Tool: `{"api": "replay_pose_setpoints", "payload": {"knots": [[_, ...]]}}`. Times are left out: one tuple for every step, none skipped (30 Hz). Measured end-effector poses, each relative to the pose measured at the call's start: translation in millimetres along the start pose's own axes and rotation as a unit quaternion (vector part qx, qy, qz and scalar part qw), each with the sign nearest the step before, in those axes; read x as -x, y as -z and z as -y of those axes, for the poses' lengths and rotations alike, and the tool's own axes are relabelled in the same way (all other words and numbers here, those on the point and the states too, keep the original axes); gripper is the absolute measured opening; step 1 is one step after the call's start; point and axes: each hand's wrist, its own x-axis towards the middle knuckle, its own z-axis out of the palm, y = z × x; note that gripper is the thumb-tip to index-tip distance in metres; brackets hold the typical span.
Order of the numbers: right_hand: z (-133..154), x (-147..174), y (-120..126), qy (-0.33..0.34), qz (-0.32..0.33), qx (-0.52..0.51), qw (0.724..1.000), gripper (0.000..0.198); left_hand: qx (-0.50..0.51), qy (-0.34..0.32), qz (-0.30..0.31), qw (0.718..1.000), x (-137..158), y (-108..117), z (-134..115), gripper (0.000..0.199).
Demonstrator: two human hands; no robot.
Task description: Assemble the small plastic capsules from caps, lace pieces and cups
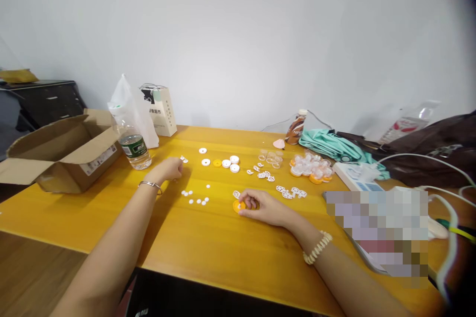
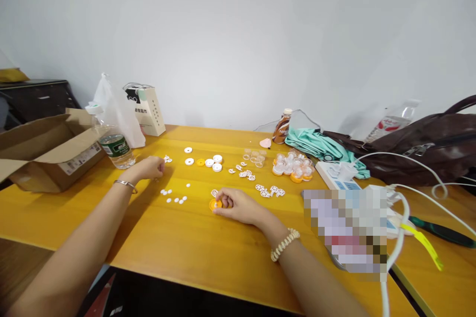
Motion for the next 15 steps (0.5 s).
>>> {"api": "replay_pose_setpoints", "payload": {"knots": [[0.5,0.1,0.2,-0.002,0.000,-0.001,1.000,0.028,-0.003,-0.010,-0.003,1.000,0.1,-0.3,-1.6,0.019],[0.9,0.2,0.4,-0.003,-0.001,-0.001,1.000,0.028,-0.007,-0.021,-0.005,1.000,0.2,-0.6,-3.1,0.020],[1.0,0.2,0.4,-0.005,-0.002,0.000,1.000,0.028,-0.011,-0.030,-0.006,0.999,0.2,-0.9,-4.3,0.020],[1.0,0.1,0.4,-0.005,-0.004,0.001,1.000,0.029,-0.014,-0.036,-0.008,0.999,0.2,-1.1,-5.3,0.020],[1.0,0.0,0.3,-0.006,-0.005,0.002,1.000,0.029,-0.016,-0.040,-0.009,0.999,0.3,-1.3,-6.1,0.020],[0.8,-0.1,0.2,-0.006,-0.006,0.004,1.000,0.029,-0.017,-0.043,-0.010,0.999,0.5,-1.5,-6.8,0.020],[0.6,-0.3,0.0,-0.005,-0.006,0.007,1.000,0.030,-0.018,-0.045,-0.010,0.999,0.9,-1.8,-7.5,0.020],[0.4,-0.4,-0.1,-0.005,-0.007,0.009,1.000,0.030,-0.019,-0.048,-0.010,0.999,1.5,-2.0,-8.4,0.020],[0.1,-0.5,-0.2,-0.005,-0.007,0.011,1.000,0.030,-0.020,-0.050,-0.010,0.998,2.2,-2.1,-9.6,0.021],[-0.1,-0.5,-0.2,-0.006,-0.008,0.012,1.000,0.030,-0.020,-0.053,-0.011,0.998,3.2,-2.3,-11.0,0.021],[-0.2,-0.5,-0.2,-0.006,-0.009,0.014,1.000,0.030,-0.019,-0.058,-0.011,0.998,4.2,-2.4,-12.8,0.022],[-0.4,-0.5,-0.2,-0.005,-0.010,0.015,1.000,0.030,-0.018,-0.063,-0.012,0.998,5.3,-2.6,-14.8,0.023],[-0.4,-0.5,-0.1,-0.005,-0.010,0.016,1.000,0.030,-0.017,-0.070,-0.011,0.997,6.2,-2.8,-16.9,0.023],[-0.4,-0.5,0.0,-0.003,-0.010,0.016,1.000,0.029,-0.016,-0.078,-0.009,0.997,6.8,-3.1,-18.9,0.024],[-0.4,-0.5,0.2,-0.002,-0.009,0.016,1.000,0.029,-0.015,-0.085,-0.005,0.996,7.2,-3.5,-20.6,0.024]]}}
